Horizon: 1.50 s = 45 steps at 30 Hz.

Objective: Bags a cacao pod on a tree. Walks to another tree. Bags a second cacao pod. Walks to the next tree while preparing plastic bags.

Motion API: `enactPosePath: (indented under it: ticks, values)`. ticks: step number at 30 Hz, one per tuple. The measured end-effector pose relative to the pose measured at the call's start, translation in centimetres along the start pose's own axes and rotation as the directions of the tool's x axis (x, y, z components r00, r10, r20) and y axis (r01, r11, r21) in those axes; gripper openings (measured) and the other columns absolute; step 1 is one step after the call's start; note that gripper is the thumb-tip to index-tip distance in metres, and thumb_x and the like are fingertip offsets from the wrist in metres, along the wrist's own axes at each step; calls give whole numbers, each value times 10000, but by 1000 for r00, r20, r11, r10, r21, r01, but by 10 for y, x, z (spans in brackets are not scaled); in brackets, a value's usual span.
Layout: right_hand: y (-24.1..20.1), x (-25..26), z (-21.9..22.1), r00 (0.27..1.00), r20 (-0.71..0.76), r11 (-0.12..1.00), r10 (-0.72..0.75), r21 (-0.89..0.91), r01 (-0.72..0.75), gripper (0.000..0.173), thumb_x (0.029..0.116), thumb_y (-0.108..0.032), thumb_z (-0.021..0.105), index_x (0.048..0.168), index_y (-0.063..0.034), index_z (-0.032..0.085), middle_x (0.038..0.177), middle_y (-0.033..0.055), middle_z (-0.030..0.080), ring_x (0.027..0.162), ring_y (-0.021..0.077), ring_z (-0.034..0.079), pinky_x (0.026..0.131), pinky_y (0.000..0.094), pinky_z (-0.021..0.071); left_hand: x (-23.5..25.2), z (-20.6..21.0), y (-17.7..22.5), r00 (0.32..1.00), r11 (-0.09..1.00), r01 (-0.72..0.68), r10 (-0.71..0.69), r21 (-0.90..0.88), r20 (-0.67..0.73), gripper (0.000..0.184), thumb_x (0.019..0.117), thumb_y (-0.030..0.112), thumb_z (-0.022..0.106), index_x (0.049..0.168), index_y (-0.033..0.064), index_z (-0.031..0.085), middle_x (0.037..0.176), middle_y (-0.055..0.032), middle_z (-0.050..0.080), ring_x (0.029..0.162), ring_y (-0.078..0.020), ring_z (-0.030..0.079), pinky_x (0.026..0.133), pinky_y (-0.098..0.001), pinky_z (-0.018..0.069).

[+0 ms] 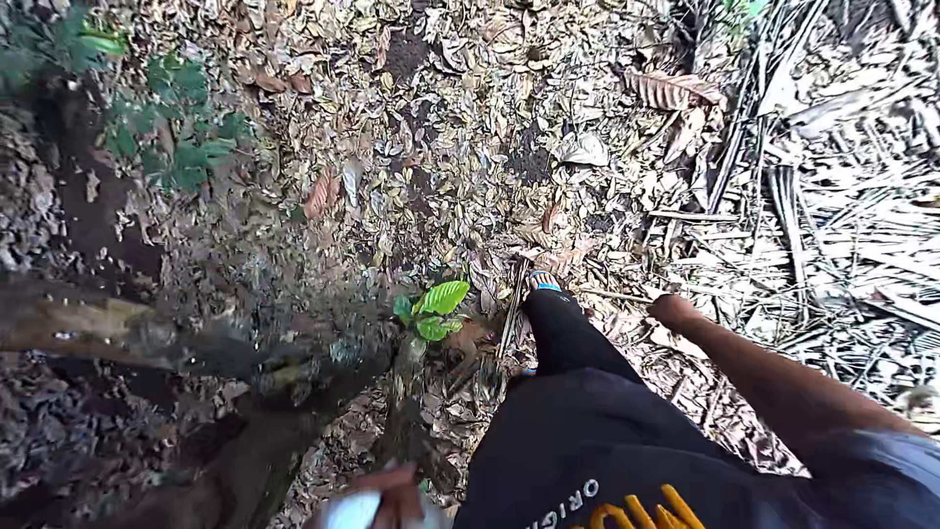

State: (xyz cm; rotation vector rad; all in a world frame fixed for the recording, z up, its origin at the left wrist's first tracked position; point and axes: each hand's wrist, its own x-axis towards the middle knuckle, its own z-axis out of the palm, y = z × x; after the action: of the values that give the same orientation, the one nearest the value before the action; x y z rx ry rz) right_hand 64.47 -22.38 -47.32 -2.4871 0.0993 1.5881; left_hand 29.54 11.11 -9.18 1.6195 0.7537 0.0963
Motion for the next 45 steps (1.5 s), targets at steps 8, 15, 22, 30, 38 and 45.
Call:
enactPosePath:
  ticks: [8,15,22,30,38,45]
  values:
    - [-149,-37,-48,831,-47,689,-554,535,489,312,1036,-218,529,1237,-32,679,1108,100,749,913,221,745,796,437,637,233,81,-20,994,901,54,-89,-429,-61,666,1059,555,383,1478,39,437,1084,-143,719,590,-128,594,554,-294,534]
    - [-268,-173,-127,264,-187,152,-946,462,873,276,1028,-277,610,1188,-83,724,1063,27,724,861,90,676,792,312,597,302,136,13,1000,908,-18,6,-420,-30,681,1065,566,337,1573,113,323,1287,-131,648,834,-166,671,788,-349,587]
    - [-307,-170,-156,243,-166,229,-956,99,968,410,990,-404,650,1300,-137,664,1093,41,724,910,176,694,845,469,590,354,151,49,996,866,44,-75,-498,-42,481,1113,369,320,1492,101,448,1297,-123,663,1102,-210,669,942,-394,558]
    - [-399,-123,-201,407,-294,285,-865,378,881,264,1072,-221,520,1169,-87,727,1159,17,734,1057,64,679,971,316,554,456,108,55,996,711,58,7,-701,89,339,995,90,549,1318,3,492,1247,-201,644,1141,-291,653,980,-483,551]
    - [-561,-75,-245,480,-257,348,-839,425,836,296,1028,-350,608,1141,-87,683,1004,24,722,896,95,682,845,342,574,604,27,86,991,821,29,-97,-570,-89,268,1065,107,503,1251,-82,544,1095,-216,696,1015,-279,702,940,-468,583]
    - [-687,-70,-268,414,-316,270,-854,410,871,223,1020,-281,631,976,-79,715,812,0,692,749,63,647,734,296,558,665,-51,118,994,817,-61,-4,-574,-111,514,963,150,689,1354,-55,425,1147,-184,668,1047,-238,691,962,-436,584]
